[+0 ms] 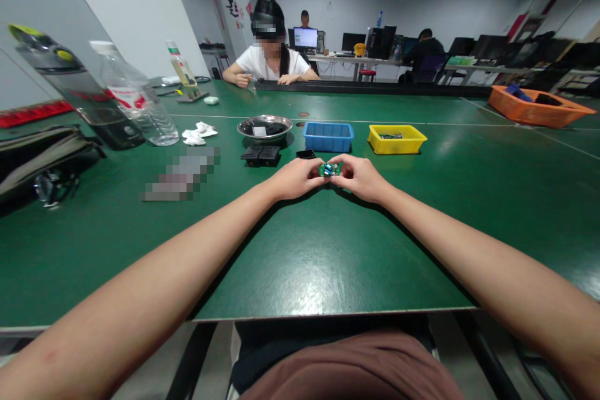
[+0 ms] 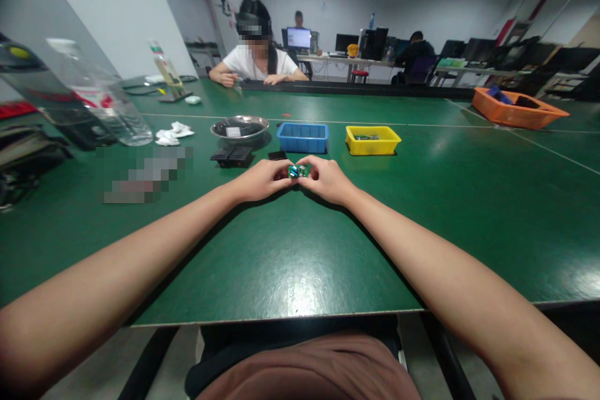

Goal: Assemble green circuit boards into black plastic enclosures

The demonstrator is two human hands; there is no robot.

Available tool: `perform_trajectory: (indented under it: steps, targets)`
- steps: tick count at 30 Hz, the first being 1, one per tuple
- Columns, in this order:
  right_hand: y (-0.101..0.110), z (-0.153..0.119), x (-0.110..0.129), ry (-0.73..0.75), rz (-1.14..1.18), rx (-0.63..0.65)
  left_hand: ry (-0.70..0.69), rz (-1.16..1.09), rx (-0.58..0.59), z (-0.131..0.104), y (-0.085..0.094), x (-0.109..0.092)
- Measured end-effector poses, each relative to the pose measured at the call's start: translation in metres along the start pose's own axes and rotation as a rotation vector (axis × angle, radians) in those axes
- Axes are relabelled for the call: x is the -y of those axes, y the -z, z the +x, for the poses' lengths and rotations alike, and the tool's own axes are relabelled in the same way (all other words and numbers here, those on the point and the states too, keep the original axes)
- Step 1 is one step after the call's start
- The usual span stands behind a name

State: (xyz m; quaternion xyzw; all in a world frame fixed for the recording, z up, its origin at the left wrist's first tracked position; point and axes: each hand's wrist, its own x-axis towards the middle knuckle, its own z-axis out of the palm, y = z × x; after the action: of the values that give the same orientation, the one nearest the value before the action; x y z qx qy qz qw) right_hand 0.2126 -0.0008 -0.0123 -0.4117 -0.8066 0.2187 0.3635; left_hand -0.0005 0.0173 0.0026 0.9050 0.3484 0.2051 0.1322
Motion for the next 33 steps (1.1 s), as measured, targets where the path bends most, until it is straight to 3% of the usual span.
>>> perform_trajectory:
  steps: [33]
  targets:
    - [0.0018,0.0006,0.0049,-0.057,-0.084,0.003,0.086,0.029,0.004,0.0005,-0.0008,0.0001]
